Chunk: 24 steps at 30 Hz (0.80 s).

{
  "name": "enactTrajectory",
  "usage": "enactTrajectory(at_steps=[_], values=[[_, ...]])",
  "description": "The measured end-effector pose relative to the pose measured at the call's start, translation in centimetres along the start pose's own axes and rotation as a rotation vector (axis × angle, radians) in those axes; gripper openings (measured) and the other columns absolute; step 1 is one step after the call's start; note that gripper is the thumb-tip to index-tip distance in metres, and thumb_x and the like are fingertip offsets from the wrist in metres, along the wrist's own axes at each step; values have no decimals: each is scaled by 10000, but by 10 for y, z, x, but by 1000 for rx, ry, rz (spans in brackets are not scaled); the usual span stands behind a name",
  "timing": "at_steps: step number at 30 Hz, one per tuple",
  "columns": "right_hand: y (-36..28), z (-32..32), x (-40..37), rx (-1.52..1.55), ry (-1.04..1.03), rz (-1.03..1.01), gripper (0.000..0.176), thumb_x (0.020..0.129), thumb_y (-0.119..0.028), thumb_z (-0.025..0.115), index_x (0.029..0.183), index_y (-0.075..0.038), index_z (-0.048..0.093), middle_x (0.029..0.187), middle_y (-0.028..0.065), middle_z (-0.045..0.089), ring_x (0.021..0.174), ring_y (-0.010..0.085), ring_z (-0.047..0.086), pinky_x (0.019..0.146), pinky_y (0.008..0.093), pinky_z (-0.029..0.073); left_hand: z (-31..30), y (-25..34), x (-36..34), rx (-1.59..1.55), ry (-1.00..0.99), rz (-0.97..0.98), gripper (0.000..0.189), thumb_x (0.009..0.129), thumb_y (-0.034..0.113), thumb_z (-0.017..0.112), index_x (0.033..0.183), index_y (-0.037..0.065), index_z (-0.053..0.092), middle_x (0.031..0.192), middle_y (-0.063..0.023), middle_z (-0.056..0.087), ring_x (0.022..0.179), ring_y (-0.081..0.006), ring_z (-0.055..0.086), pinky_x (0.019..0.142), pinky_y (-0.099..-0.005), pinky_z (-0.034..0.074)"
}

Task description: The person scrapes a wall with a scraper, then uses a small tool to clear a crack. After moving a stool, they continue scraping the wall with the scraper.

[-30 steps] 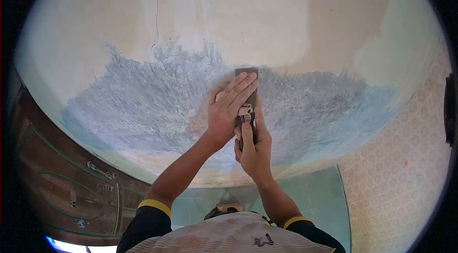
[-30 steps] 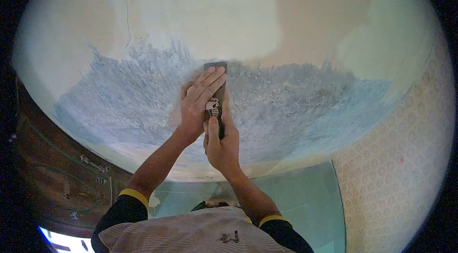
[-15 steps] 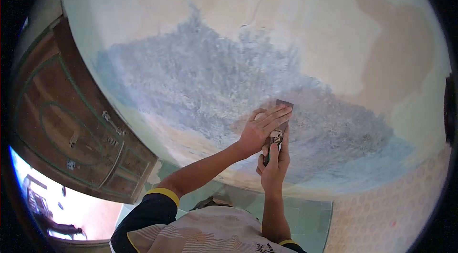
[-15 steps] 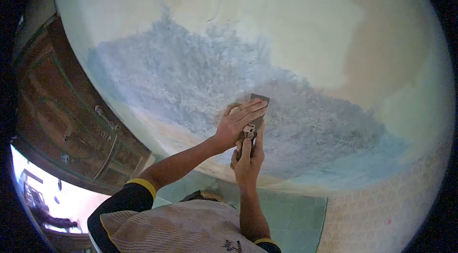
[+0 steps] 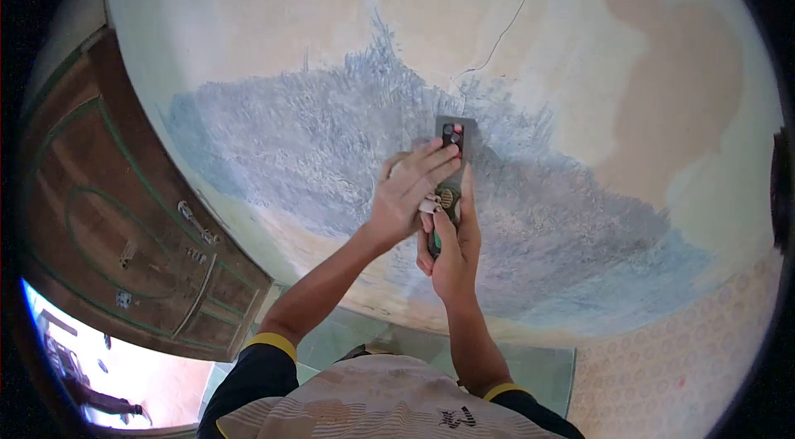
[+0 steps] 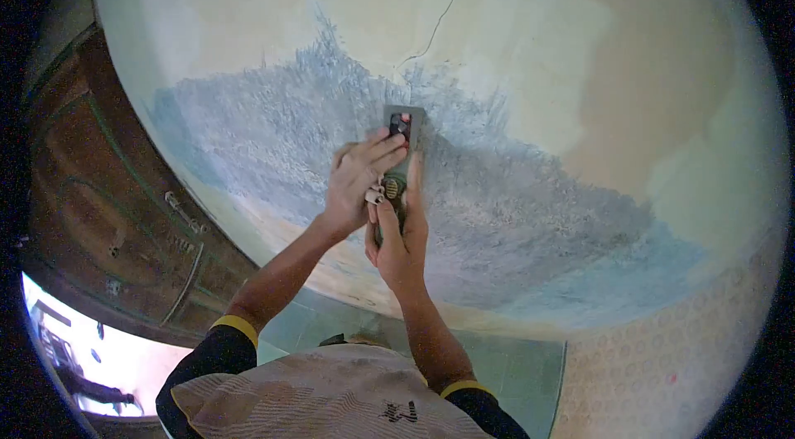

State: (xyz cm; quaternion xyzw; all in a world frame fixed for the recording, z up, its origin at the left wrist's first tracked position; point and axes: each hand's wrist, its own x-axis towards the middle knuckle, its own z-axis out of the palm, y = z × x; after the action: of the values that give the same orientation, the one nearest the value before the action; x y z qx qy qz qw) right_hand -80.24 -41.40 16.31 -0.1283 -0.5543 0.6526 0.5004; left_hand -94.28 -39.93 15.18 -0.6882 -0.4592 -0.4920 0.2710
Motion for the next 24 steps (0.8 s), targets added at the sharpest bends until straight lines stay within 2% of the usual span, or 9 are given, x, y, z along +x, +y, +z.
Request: enactTrajectory(at_steps=[6, 10, 12, 13, 15, 17, 22, 23, 24], values=[[4, 21, 26, -154, 38, -128, 669, 1052, -126, 450, 1624, -62, 109, 809, 14, 546, 491, 27, 410, 430, 199, 371, 0, -25, 27, -48, 124, 33, 430, 912, 276, 584, 1306, 116, 644, 1369, -45, 636, 1339, -244, 545, 1031, -402, 386], [-4, 34, 32, -216, 62, -209, 651, 1062, -86, 424, 1633, -128, 115, 828, 26, 515, 468, 32, 389, 401, 196, 324, 0, -29, 37, -37, 217, 27, 401, 947, 283, 519, 1288, 125, 660, 1364, -31, 638, 1335, -240, 543, 1026, -414, 381], [-8, 21, 22, -178, 23, -7, 665, 1055, -154, 446, 1624, -63, 114, 776, 10, 562, 525, 35, 456, 450, 203, 392, -1, -27, 27, -47, 153, 3, 390, 948, 318, 522, 1249, 126, 679, 1339, -24, 650, 1305, -243, 563, 1018, -410, 384], [-6, 22, 24, -192, 56, -26, 665, 1055, -154, 446, 1624, -63, 114, 776, 10, 562, 525, 35, 456, 450, 203, 392, 4, -32, 25, -33, 125, 3, 387, 956, 338, 518, 1233, 126, 685, 1328, -28, 656, 1292, -246, 569, 1014, -405, 381], [4, 30, 22, -92, 22, -75, 668, 1067, -103, 441, 1638, -165, 100, 831, 22, 520, 466, 32, 386, 402, 190, 327, 19, -37, 25, -45, 80, 11, 387, 963, 357, 513, 1217, 125, 690, 1318, -32, 661, 1280, -249, 576, 1011, -399, 377], [1, 28, 21, -109, 42, -85, 665, 1066, -105, 444, 1637, -158, 108, 833, 19, 521, 466, 29, 386, 403, 192, 326, 29, -43, 32, -174, 370, 113, 393, 991, 373, 486, 1205, 115, 690, 1302, -51, 671, 1251, -258, 593, 1008, -400, 373], [11, 17, 11, -330, 114, -176, 636, 1061, -90, 437, 1627, -98, 147, 833, -2, 535, 487, 20, 383, 425, 189, 333, 24, -25, 14, -153, 241, 60, 397, 1022, 339, 451, 1231, 102, 691, 1305, -64, 675, 1270, -265, 593, 1015, -421, 379], [7, 14, 11, -417, 106, -127, 627, 1071, -179, 411, 1620, -40, 141, 956, 69, 629, 657, 62, 497, 586, 229, 416, 24, -24, 13, -135, 236, 40, 393, 1022, 328, 452, 1236, 100, 691, 1310, -66, 673, 1281, -266, 587, 1025, -417, 372], [6, 17, 17, -418, 97, -118, 627, 1071, -179, 411, 1620, -40, 141, 956, 69, 629, 657, 62, 497, 586, 229, 416, 23, -23, 13, -117, 230, 18, 390, 1023, 317, 452, 1240, 98, 691, 1315, -68, 670, 1292, -267, 581, 1035, -413, 364]])
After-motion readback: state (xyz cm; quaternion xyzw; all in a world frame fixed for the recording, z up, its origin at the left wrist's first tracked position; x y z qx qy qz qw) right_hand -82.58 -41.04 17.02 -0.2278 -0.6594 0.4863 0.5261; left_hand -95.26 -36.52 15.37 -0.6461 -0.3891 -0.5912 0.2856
